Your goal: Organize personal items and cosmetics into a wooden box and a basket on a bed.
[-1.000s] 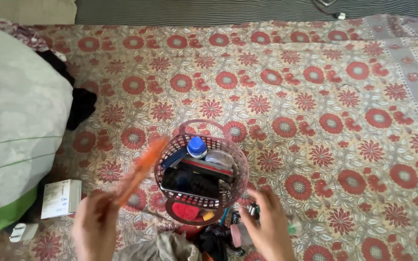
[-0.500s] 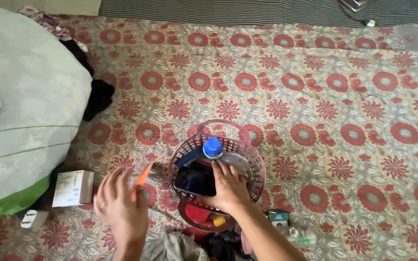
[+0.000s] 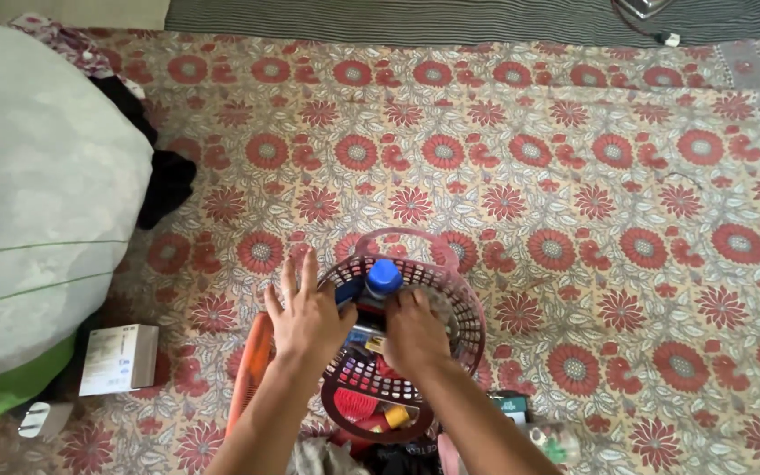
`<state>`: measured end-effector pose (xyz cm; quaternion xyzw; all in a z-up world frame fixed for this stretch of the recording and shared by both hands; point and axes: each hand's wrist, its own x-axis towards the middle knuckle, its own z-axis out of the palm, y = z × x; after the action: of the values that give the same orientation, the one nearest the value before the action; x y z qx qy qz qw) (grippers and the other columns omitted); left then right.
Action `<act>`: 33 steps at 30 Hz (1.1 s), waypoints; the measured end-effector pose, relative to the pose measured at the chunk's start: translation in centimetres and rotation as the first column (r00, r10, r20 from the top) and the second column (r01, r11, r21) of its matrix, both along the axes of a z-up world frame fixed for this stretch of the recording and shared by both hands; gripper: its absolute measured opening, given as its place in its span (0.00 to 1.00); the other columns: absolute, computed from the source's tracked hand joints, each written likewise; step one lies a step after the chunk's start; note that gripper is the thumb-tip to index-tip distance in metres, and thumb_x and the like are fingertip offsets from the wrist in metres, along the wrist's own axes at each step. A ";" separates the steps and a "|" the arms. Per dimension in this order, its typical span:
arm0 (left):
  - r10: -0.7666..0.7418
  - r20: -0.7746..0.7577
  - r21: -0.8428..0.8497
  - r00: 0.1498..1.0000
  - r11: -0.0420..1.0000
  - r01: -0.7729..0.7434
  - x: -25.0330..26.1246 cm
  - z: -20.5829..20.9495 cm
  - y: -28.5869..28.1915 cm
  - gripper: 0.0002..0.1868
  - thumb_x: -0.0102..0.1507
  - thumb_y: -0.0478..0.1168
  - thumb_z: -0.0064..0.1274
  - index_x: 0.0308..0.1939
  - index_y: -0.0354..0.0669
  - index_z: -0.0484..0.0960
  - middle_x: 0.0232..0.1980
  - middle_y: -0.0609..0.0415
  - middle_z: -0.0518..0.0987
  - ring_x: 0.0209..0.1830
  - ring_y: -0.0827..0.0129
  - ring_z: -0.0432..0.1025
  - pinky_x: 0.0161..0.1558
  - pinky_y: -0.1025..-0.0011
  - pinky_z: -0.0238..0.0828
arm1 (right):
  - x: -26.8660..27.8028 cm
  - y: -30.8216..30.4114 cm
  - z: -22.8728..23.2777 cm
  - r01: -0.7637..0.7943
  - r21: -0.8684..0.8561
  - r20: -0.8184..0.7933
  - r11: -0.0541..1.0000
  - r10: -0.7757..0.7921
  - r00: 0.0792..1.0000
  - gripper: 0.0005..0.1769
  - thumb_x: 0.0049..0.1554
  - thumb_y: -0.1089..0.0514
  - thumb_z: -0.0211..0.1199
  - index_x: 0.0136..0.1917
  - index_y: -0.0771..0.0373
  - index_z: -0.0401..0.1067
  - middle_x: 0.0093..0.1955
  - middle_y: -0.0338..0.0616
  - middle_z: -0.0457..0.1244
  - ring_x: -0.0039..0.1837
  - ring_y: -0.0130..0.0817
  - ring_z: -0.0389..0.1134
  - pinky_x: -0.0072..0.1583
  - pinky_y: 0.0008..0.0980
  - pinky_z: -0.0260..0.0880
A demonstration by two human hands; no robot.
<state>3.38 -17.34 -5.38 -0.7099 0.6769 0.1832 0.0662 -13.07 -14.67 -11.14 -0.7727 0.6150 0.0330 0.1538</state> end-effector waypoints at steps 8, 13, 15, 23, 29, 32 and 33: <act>-0.044 0.112 0.345 0.993 0.939 0.003 -0.6 1.3 -3.2 0.32 0.55 0.61 0.65 0.57 0.47 0.83 0.86 0.53 0.38 0.87 0.53 0.25 0.78 0.39 0.31 | 0.6 -0.7 1.4 0.053 0.162 0.016 0.985 -0.056 0.998 0.31 0.47 0.58 0.68 0.64 0.65 0.68 0.67 0.51 0.58 0.72 0.50 0.54 0.67 0.50 0.63; -0.118 0.166 0.281 0.979 0.957 0.068 -0.8 0.4 -2.7 0.35 0.53 0.55 0.70 0.60 0.45 0.79 0.84 0.51 0.41 0.84 0.50 0.26 0.76 0.38 0.32 | 1.3 0.4 2.6 0.096 0.097 0.028 0.991 -0.099 0.995 0.34 0.44 0.58 0.70 0.64 0.64 0.67 0.67 0.50 0.59 0.71 0.50 0.53 0.66 0.54 0.60; -0.154 0.186 0.262 0.970 0.960 0.102 -1.1 1.6 -2.4 0.31 0.54 0.51 0.71 0.58 0.44 0.81 0.85 0.52 0.42 0.84 0.49 0.27 0.76 0.39 0.33 | 1.4 1.2 2.7 0.118 0.075 0.024 0.990 -0.120 0.992 0.37 0.43 0.57 0.71 0.66 0.63 0.67 0.68 0.49 0.59 0.71 0.50 0.53 0.66 0.58 0.58; -0.175 0.034 0.164 0.984 0.972 0.167 0.2 3.9 -0.7 0.29 0.56 0.47 0.69 0.58 0.45 0.77 0.81 0.53 0.48 0.82 0.55 0.37 0.76 0.47 0.40 | 1.0 1.1 1.8 0.003 0.184 -0.059 0.983 0.008 0.998 0.28 0.51 0.57 0.62 0.63 0.68 0.67 0.66 0.51 0.59 0.70 0.49 0.55 0.68 0.43 0.61; 0.006 -0.448 -0.309 0.894 0.937 -0.161 4.8 4.2 3.9 0.25 0.60 0.43 0.63 0.58 0.37 0.78 0.62 0.45 0.78 0.60 0.55 0.74 0.57 0.57 0.74 | 0.5 0.2 2.2 -0.061 0.149 -0.114 0.987 0.079 0.990 0.30 0.53 0.51 0.63 0.66 0.66 0.64 0.66 0.51 0.58 0.68 0.47 0.56 0.65 0.44 0.63; 0.473 -0.649 -0.013 0.595 0.776 -0.631 7.5 2.8 7.8 0.22 0.65 0.50 0.57 0.56 0.37 0.79 0.49 0.43 0.84 0.32 0.59 0.81 0.33 0.61 0.77 | 1.6 -0.2 3.1 0.417 0.496 0.125 0.762 -0.538 0.834 0.20 0.64 0.55 0.46 0.69 0.56 0.65 0.59 0.44 0.64 0.49 0.35 0.70 0.51 0.30 0.77; 0.471 -0.650 -0.016 0.596 0.776 -0.631 9.0 -0.2 9.1 0.22 0.65 0.50 0.57 0.56 0.37 0.79 0.49 0.43 0.84 0.32 0.59 0.81 0.33 0.61 0.77 | 1.4 0.0 2.8 0.416 0.494 0.128 0.764 -0.537 0.834 0.20 0.64 0.55 0.46 0.69 0.56 0.65 0.59 0.44 0.64 0.49 0.35 0.70 0.51 0.30 0.77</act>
<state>12.38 -8.26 -5.56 -0.7877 0.4218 0.3292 -0.3053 -11.64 -14.72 -8.39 -0.5298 0.7421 0.0302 0.4096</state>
